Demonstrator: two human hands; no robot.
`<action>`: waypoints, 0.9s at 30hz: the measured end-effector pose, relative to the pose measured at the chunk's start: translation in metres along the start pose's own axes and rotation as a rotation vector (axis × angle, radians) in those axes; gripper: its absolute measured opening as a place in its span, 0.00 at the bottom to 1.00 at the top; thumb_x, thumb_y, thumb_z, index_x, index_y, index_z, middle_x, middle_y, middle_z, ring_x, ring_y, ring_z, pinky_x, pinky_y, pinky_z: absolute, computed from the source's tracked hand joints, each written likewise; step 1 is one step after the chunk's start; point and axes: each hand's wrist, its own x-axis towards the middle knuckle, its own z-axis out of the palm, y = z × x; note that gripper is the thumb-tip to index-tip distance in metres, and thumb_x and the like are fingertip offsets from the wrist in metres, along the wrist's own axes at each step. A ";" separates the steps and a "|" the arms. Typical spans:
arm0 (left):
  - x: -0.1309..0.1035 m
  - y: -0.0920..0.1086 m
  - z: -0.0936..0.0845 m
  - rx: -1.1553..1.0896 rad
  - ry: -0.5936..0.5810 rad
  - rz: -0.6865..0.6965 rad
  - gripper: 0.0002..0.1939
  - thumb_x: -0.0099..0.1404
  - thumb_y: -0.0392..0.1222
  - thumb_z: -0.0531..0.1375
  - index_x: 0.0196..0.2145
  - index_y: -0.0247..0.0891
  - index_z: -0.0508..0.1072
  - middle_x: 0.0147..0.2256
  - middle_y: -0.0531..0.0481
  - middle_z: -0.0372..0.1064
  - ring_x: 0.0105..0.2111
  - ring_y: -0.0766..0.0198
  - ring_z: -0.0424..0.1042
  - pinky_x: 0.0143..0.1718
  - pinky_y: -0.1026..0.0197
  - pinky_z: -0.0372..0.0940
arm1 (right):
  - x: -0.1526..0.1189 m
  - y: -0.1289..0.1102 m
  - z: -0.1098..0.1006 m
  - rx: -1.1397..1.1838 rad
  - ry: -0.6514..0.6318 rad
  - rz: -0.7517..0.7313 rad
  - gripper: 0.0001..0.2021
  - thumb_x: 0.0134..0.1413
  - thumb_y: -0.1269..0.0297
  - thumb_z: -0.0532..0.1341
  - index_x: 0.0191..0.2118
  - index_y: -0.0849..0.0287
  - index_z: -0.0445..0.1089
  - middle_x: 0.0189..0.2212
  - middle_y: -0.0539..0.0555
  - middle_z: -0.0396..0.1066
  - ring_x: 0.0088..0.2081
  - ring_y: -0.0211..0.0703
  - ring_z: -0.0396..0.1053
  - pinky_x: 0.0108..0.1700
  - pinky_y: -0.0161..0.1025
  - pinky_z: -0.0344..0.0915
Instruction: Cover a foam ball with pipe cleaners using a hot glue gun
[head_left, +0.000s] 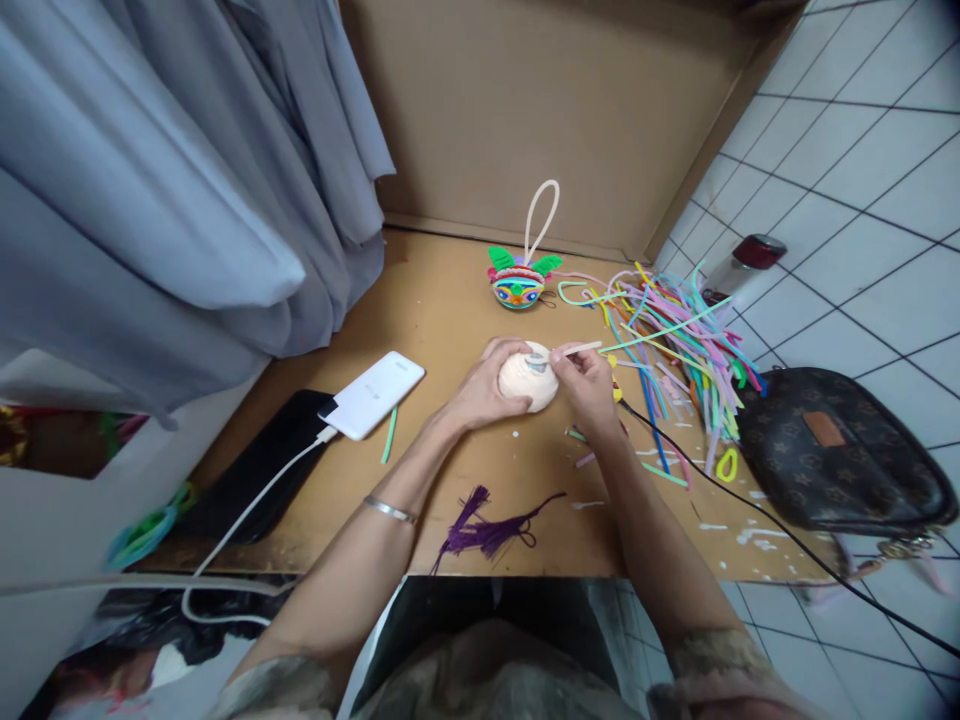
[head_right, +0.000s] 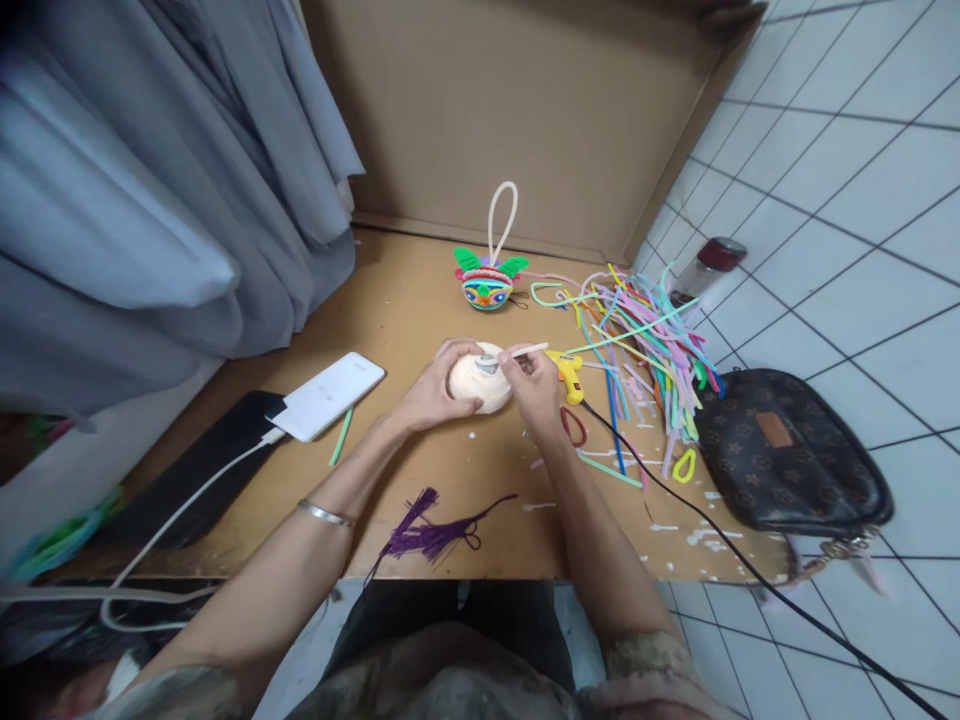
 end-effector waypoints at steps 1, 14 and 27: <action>0.000 0.000 0.000 0.000 -0.001 0.003 0.35 0.50 0.38 0.68 0.57 0.42 0.68 0.60 0.42 0.65 0.64 0.44 0.67 0.70 0.37 0.60 | 0.000 0.000 0.001 -0.007 -0.003 -0.005 0.20 0.41 0.45 0.73 0.31 0.55 0.70 0.25 0.48 0.73 0.29 0.40 0.69 0.33 0.38 0.67; 0.000 -0.001 0.000 -0.027 -0.026 0.018 0.35 0.49 0.38 0.68 0.57 0.43 0.68 0.60 0.41 0.65 0.66 0.43 0.65 0.71 0.35 0.58 | -0.002 0.000 -0.001 -0.131 -0.091 -0.019 0.20 0.44 0.44 0.69 0.32 0.54 0.68 0.26 0.49 0.72 0.29 0.40 0.68 0.33 0.39 0.66; -0.001 0.003 -0.002 -0.015 -0.043 -0.006 0.35 0.50 0.39 0.68 0.57 0.43 0.68 0.62 0.41 0.64 0.67 0.44 0.64 0.72 0.37 0.58 | -0.003 -0.003 -0.003 -0.165 -0.108 -0.021 0.18 0.43 0.46 0.69 0.31 0.55 0.69 0.24 0.47 0.71 0.27 0.38 0.65 0.31 0.38 0.65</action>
